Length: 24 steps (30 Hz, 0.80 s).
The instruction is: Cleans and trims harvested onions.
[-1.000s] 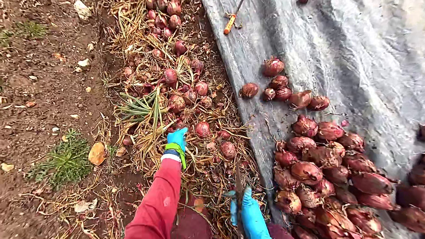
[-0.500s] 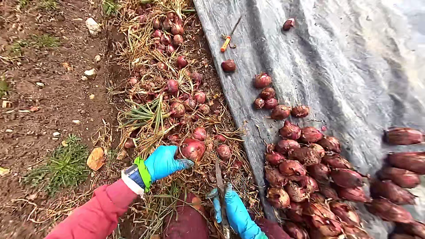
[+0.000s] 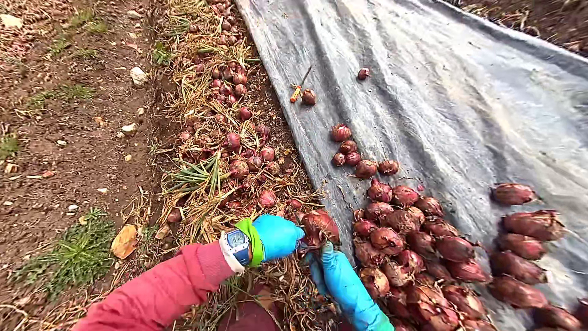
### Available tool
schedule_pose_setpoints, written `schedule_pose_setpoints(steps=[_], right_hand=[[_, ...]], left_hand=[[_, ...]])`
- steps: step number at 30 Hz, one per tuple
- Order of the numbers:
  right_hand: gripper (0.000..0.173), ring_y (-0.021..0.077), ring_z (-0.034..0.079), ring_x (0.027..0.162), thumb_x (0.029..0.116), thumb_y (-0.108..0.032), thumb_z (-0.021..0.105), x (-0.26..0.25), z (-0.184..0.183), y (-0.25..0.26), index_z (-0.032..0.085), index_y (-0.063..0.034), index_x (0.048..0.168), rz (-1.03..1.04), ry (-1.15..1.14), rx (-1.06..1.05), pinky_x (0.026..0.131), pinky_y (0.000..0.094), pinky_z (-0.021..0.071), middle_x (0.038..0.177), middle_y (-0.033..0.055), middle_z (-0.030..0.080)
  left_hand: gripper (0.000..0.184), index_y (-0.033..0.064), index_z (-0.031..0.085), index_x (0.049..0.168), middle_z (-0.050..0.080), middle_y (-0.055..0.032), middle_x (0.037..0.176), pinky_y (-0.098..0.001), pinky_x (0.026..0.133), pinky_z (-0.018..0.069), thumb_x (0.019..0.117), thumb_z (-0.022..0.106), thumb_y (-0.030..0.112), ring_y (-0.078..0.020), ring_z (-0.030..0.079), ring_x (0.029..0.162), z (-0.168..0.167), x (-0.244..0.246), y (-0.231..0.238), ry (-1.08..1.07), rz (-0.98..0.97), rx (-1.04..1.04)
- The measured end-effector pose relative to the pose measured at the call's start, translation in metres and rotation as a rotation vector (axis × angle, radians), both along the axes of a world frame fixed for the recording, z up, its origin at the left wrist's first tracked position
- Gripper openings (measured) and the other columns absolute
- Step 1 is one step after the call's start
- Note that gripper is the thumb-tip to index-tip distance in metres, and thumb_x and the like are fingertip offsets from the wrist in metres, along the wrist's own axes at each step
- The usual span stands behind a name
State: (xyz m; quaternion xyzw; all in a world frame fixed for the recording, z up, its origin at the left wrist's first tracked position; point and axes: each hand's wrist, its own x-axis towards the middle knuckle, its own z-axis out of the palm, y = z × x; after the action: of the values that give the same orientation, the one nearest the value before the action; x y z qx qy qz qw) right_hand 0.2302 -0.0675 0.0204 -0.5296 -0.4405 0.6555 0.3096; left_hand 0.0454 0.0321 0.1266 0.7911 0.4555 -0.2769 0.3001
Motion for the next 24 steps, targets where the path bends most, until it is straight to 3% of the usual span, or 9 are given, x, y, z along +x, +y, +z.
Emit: schedule_pose_setpoints(steps=[2,4,7,11,14,16,18,21,24], right_hand=[[0.090,0.0184,0.055,0.042,0.1013,-0.070,0.007,0.010,-0.017,0.007,0.067,-0.0038,0.096,-0.258,0.088,-0.053,0.040,0.0363,0.0513,0.055,0.0061,0.056],[0.091,0.0193,0.056,0.042,0.1013,-0.070,0.004,0.010,-0.032,0.003,0.067,-0.0036,0.100,-0.299,0.103,-0.125,0.040,0.0374,0.0523,0.055,0.0071,0.058],[0.095,0.0182,0.057,0.043,0.1010,-0.069,0.002,0.003,-0.041,-0.018,0.070,-0.0019,0.104,-0.208,0.090,-0.231,0.041,0.0365,0.0525,0.057,0.0071,0.060],[0.097,0.0195,0.058,0.043,0.1011,-0.064,-0.007,0.001,-0.052,-0.032,0.066,0.0001,0.105,-0.300,0.147,-0.447,0.043,0.0368,0.0544,0.057,0.0088,0.060],[0.098,0.0233,0.055,0.042,0.0978,-0.070,-0.008,-0.013,-0.063,-0.023,0.062,-0.0015,0.102,-0.435,0.278,-0.660,0.040,0.0393,0.0508,0.055,0.0114,0.056],[0.097,0.0181,0.056,0.042,0.0915,-0.081,0.002,-0.022,-0.064,-0.017,0.062,-0.0061,0.107,-0.381,0.476,-0.523,0.039,0.0341,0.0510,0.056,0.0063,0.057],[0.089,0.0165,0.055,0.042,0.0804,-0.092,0.033,-0.029,-0.048,-0.002,0.065,-0.0112,0.104,-0.336,0.606,-0.325,0.040,0.0346,0.0513,0.056,0.0029,0.056],[0.077,0.0178,0.055,0.040,0.0966,-0.079,0.027,-0.025,-0.016,0.016,0.062,-0.0121,0.085,-0.189,0.274,-0.131,0.038,0.0358,0.0515,0.054,0.0034,0.057],[0.082,0.0169,0.058,0.045,0.0970,-0.079,0.020,-0.014,-0.004,0.012,0.062,-0.0110,0.081,-0.059,0.218,-0.112,0.042,0.0348,0.0527,0.059,0.0025,0.060]], left_hand=[[0.026,0.0177,0.070,0.124,0.070,-0.0114,0.128,-0.0639,0.088,0.0564,0.1045,0.054,0.026,-0.0351,0.070,0.111,-0.052,-0.010,0.074,0.014,0.330,0.264],[0.033,0.0135,0.067,0.130,0.065,-0.0172,0.133,-0.0657,0.086,0.0577,0.1002,0.058,0.024,-0.0398,0.070,0.108,-0.103,-0.016,0.140,0.004,0.601,0.455],[0.049,-0.0056,0.053,0.141,0.057,-0.0303,0.142,-0.0623,0.106,0.0478,0.1078,0.053,0.030,-0.0446,0.060,0.129,-0.095,0.005,0.187,0.114,0.831,0.239],[0.062,-0.0089,0.065,0.122,0.062,-0.0320,0.132,-0.0628,0.105,0.0464,0.1101,0.043,0.048,-0.0444,0.060,0.128,-0.111,-0.023,0.214,0.218,0.696,0.011],[0.065,-0.0008,0.073,0.103,0.071,-0.0239,0.103,-0.0643,0.091,0.0539,0.0953,0.064,0.063,-0.0400,0.069,0.103,-0.148,-0.071,0.180,-0.045,0.561,0.031],[0.049,0.0077,0.076,0.098,0.074,-0.0115,0.092,-0.0561,0.087,0.0580,0.0804,0.086,0.053,-0.0277,0.072,0.092,-0.118,-0.067,0.121,-0.270,0.521,-0.068],[0.044,0.0104,0.075,0.096,0.073,-0.0058,0.088,-0.0507,0.083,0.0577,0.0791,0.088,0.049,-0.0210,0.070,0.087,-0.077,-0.055,0.065,-0.362,0.377,-0.213],[0.047,0.0054,0.070,0.090,0.068,-0.0081,0.082,-0.0495,0.077,0.0544,0.0869,0.080,0.051,-0.0222,0.066,0.082,-0.032,-0.059,0.038,-0.372,0.203,-0.339],[0.043,0.0094,0.073,0.087,0.069,-0.0032,0.078,-0.0434,0.072,0.0555,0.0875,0.079,0.052,-0.0157,0.066,0.076,-0.008,-0.061,0.033,-0.407,0.158,-0.253]])
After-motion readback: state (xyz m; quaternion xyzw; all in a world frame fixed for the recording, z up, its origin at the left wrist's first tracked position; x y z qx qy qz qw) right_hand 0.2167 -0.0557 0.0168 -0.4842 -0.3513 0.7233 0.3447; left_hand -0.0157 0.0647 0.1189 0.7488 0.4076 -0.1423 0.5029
